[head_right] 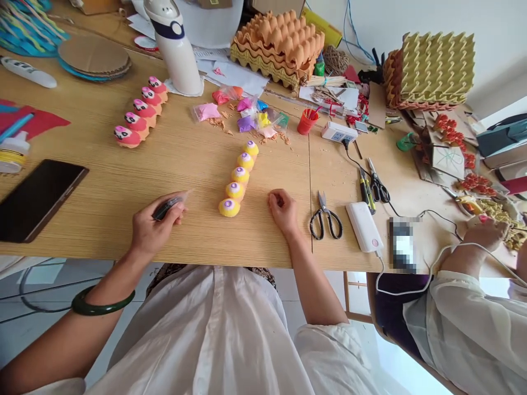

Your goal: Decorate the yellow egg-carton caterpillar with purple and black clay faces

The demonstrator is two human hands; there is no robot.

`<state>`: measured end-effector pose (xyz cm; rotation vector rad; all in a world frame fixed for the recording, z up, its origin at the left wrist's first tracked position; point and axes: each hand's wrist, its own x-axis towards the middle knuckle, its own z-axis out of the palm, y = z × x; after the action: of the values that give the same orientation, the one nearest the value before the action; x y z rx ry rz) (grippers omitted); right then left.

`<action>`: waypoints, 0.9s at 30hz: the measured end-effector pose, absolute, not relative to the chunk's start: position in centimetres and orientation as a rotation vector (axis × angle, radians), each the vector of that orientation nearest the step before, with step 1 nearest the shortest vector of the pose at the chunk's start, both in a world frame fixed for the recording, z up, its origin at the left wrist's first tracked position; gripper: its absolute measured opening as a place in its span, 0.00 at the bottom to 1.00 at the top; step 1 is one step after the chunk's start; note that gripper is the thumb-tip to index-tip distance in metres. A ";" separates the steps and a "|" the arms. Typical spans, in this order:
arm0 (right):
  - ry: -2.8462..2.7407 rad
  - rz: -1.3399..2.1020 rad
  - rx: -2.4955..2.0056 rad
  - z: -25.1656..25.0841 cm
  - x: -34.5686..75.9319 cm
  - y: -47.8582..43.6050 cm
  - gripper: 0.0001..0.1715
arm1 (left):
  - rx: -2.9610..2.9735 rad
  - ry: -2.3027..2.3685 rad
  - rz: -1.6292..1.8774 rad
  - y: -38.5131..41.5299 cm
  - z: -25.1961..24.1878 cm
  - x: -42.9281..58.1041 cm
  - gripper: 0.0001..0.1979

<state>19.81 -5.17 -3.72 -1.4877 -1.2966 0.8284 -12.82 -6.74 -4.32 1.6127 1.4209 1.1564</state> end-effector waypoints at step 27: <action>-1.375 -0.010 -1.775 -3.9 25.7 -10.4 0.18 | 1.515 1.498 1.158 -7.8 -4.2 -12.0 0.17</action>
<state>25.66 -10.45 -3.86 -1.7750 -1.3747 -0.0105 -12.03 -7.77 -4.20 1.5146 1.4981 1.1577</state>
